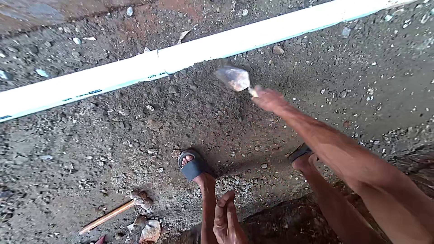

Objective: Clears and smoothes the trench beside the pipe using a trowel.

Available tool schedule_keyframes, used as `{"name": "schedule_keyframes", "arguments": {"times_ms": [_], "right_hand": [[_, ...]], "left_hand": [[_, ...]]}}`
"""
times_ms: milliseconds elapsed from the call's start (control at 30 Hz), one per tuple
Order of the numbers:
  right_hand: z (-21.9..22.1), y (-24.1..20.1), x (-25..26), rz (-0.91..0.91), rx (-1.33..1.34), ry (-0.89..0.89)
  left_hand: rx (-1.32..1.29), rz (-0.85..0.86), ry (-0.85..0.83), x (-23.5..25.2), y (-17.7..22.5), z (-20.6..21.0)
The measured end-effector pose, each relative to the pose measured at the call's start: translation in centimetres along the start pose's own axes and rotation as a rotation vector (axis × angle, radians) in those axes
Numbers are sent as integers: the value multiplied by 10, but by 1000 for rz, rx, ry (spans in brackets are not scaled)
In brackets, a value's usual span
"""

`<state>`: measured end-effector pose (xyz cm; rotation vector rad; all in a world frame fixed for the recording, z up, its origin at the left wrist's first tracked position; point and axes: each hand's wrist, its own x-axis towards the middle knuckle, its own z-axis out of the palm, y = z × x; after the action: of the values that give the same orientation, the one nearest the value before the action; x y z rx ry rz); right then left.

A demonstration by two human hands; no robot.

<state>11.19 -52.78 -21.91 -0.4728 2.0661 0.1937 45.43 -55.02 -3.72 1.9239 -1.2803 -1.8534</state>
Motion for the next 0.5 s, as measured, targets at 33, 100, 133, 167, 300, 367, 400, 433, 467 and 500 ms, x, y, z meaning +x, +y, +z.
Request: {"name": "schedule_keyframes", "arguments": {"times_ms": [33, 100, 133, 167, 300, 367, 400, 433, 467, 500], "right_hand": [[-9, 26, 9, 31, -3, 34], [-18, 71, 16, 105, -17, 43], [-22, 83, 18, 134, -22, 46], [-24, 89, 17, 156, -9, 44], [10, 64, -14, 147, 212, 73], [32, 54, -16, 17, 168, 104], [36, 56, -11, -33, 84, 111], [36, 63, -4, -41, 7, 119], [30, 75, 2, -14, -38, 128], [18, 92, 9, 26, -53, 151]], "left_hand": [[-6, 4, -2, 1, 0, 0], [-24, 7, -11, 0, 1, -3], [-32, 13, -20, 2, -1, -3], [-37, 7, -29, 2, -4, -2], [-16, -22, -62, 0, -4, -1], [-3, -24, -61, 1, -7, -1], [4, -21, -63, 1, -10, -1], [9, -22, -72, 0, -12, -1], [14, -22, -82, -1, -13, -1], [17, -16, -93, 0, -15, 1]]}}
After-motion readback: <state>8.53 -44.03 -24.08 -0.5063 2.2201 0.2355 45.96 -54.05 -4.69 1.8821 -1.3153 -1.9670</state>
